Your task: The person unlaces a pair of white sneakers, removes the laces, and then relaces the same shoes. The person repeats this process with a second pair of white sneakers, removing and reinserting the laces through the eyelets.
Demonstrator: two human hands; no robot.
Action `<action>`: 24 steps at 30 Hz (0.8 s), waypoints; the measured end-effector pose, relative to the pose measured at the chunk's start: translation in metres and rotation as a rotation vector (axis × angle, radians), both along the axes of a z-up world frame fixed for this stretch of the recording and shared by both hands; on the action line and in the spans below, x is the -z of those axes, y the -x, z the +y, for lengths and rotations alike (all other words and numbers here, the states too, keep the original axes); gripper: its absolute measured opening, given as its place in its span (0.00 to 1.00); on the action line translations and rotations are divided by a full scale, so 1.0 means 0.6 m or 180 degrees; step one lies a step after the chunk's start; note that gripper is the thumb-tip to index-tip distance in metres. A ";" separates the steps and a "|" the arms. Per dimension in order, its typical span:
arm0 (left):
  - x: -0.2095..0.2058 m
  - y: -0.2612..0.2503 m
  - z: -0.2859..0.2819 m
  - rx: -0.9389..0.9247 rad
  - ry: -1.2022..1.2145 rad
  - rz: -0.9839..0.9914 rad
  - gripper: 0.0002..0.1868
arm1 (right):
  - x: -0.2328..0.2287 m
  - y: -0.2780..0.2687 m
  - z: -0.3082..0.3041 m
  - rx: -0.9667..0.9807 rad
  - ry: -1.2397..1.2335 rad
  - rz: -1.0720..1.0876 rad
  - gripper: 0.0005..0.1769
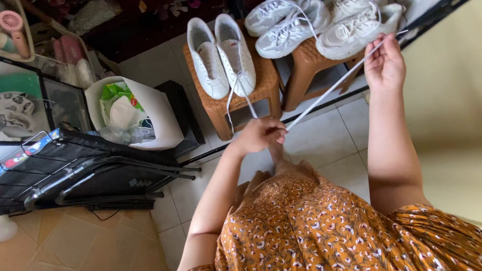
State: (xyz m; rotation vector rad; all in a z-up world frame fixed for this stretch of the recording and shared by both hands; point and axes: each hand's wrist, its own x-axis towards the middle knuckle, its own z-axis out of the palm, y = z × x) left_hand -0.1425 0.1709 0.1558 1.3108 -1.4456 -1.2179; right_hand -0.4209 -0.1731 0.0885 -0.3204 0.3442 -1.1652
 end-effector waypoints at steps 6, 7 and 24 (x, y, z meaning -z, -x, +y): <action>0.084 0.012 -0.045 -0.0062 -0.0195 -0.0602 0.10 | -0.030 -0.069 -0.045 -0.0429 -0.0268 0.0551 0.06; 0.099 0.018 -0.053 -0.0014 0.0021 -0.0702 0.12 | -0.039 -0.087 -0.048 -0.0462 -0.0145 0.0740 0.06; 0.175 -0.239 -0.250 -0.2284 0.0153 -0.3524 0.09 | 0.149 -0.490 0.070 -0.1571 0.3753 0.4941 0.11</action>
